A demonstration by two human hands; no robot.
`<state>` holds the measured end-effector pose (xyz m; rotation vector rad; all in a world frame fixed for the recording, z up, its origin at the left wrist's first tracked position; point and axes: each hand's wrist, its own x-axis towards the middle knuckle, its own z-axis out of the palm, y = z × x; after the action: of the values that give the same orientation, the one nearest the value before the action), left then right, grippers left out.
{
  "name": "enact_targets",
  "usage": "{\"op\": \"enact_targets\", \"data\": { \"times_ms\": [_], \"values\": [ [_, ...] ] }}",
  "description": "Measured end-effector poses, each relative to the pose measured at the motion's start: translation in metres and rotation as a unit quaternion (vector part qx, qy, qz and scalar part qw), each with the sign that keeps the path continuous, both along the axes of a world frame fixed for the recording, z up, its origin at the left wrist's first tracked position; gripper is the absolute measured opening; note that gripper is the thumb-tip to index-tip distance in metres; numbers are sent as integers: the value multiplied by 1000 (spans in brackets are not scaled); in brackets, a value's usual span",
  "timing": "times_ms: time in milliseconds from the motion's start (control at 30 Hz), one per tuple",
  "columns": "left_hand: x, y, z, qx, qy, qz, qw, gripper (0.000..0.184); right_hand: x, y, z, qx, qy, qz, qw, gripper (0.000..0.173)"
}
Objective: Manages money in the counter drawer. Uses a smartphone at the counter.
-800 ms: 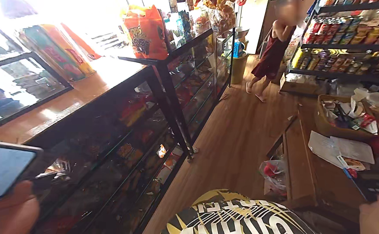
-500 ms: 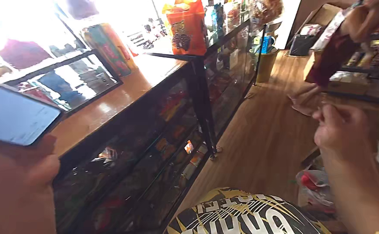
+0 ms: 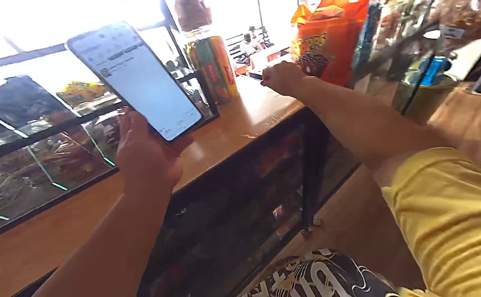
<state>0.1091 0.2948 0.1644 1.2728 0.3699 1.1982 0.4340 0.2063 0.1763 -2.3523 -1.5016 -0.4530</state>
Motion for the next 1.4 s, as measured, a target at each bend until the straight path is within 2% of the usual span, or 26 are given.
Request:
{"op": "enact_targets", "data": {
  "times_ms": [200,300,400,533,600,633,667,700,767,800,833,900,1000,1100,1200,1400],
  "values": [
    [40,23,16,40,41,22,998,41,61,118,-3,-126,4,-3,992,29],
    [60,35,10,37,85,18,996,44,61,144,-3,-165,18,-29,986,26],
    [81,46,2,31,96,-19,995,43,37,143,7,-209,55,-41,976,26],
    [99,55,-4,15,115,-73,991,40,56,141,-8,-162,120,8,979,41],
    [101,62,-9,11,120,-100,988,39,74,136,-12,-85,171,30,981,43],
    [101,65,-12,4,123,-109,986,40,72,129,-7,-13,231,32,972,39],
    [99,68,-15,-6,125,-115,985,41,65,121,0,85,316,39,944,36],
    [97,71,-19,-15,125,-120,985,41,53,113,8,187,392,48,899,33],
    [95,76,-25,-31,126,-122,984,41,20,101,23,345,500,82,790,29],
    [94,77,-26,-35,123,-124,984,41,2,95,27,377,538,116,745,31],
    [94,79,-27,-40,118,-125,984,42,-13,91,25,379,563,158,717,36],
    [94,81,-26,-44,94,-128,986,42,-38,88,10,353,576,246,695,45],
    [90,84,-25,-56,59,-136,987,42,-57,91,-18,284,541,363,703,62],
    [89,83,-26,-67,47,-126,989,43,-65,96,-30,204,496,404,741,86],
    [89,86,-26,-61,41,-124,989,44,-71,95,-33,129,455,375,797,91],
    [88,86,-25,-76,43,-125,988,45,-74,95,-35,128,417,345,831,91]
  ]
}}
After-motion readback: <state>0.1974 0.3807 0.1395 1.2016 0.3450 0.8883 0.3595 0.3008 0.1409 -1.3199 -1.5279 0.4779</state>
